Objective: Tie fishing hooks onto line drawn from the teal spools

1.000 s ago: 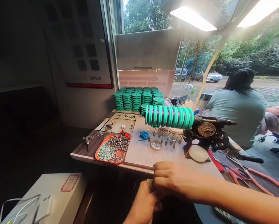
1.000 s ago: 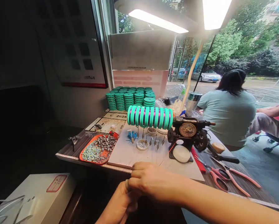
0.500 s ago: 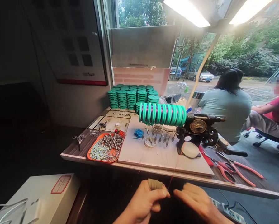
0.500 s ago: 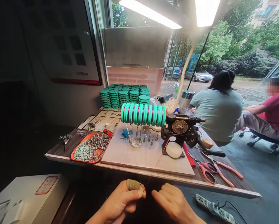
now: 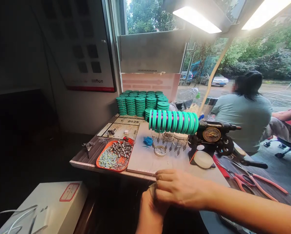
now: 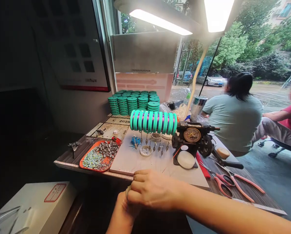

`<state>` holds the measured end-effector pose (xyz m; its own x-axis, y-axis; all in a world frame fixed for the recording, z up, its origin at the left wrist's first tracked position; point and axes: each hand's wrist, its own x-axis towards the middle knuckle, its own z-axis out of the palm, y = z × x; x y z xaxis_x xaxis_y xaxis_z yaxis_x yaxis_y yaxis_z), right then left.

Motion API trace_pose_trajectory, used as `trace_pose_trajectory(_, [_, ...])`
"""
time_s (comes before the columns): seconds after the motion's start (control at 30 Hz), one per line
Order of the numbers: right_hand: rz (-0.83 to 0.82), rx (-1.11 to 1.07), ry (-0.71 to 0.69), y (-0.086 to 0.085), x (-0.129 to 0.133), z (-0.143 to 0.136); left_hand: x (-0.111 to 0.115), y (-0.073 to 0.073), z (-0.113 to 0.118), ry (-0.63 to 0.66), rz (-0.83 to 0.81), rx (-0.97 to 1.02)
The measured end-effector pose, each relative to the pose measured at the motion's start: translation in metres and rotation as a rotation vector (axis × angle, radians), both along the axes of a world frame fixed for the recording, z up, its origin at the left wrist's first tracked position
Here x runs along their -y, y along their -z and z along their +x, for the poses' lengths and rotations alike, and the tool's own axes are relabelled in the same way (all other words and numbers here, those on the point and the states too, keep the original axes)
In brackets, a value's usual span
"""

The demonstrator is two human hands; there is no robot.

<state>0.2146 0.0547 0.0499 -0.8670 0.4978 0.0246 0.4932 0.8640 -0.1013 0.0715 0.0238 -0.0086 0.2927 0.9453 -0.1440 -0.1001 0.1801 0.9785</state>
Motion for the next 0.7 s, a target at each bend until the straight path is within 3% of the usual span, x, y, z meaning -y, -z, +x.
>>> trace_pose_trajectory(0.1, [-0.138, 0.055, 0.092, 0.008, -0.009, 0.002, -0.004, -0.010, 0.000, 0.054, -0.017, 0.028])
trace_pose_trajectory(0.23, [-0.181, 0.047, 0.258, 0.020, -0.007, 0.010, -0.008, -0.016, 0.005, 0.111, -0.070, 0.028])
trace_pose_trajectory(0.43, [-0.226, 0.032, 0.490, 0.027, -0.011, 0.007, -0.010, -0.012, 0.005, 0.017, 0.093, -0.235])
trace_pose_trajectory(0.5, [-0.230, 0.015, 0.566, 0.026, -0.013, 0.003, -0.010, -0.010, 0.004, -0.031, 0.286, -0.365])
trace_pose_trajectory(0.63, [-0.243, -0.025, 0.691, 0.019, -0.015, -0.001, -0.013, -0.003, 0.004, -0.341, 1.038, -0.606])
trace_pose_trajectory(0.7, [-0.262, -0.036, 0.732, 0.012, -0.016, -0.003, -0.015, -0.001, 0.004, -0.458, 1.266, -0.664])
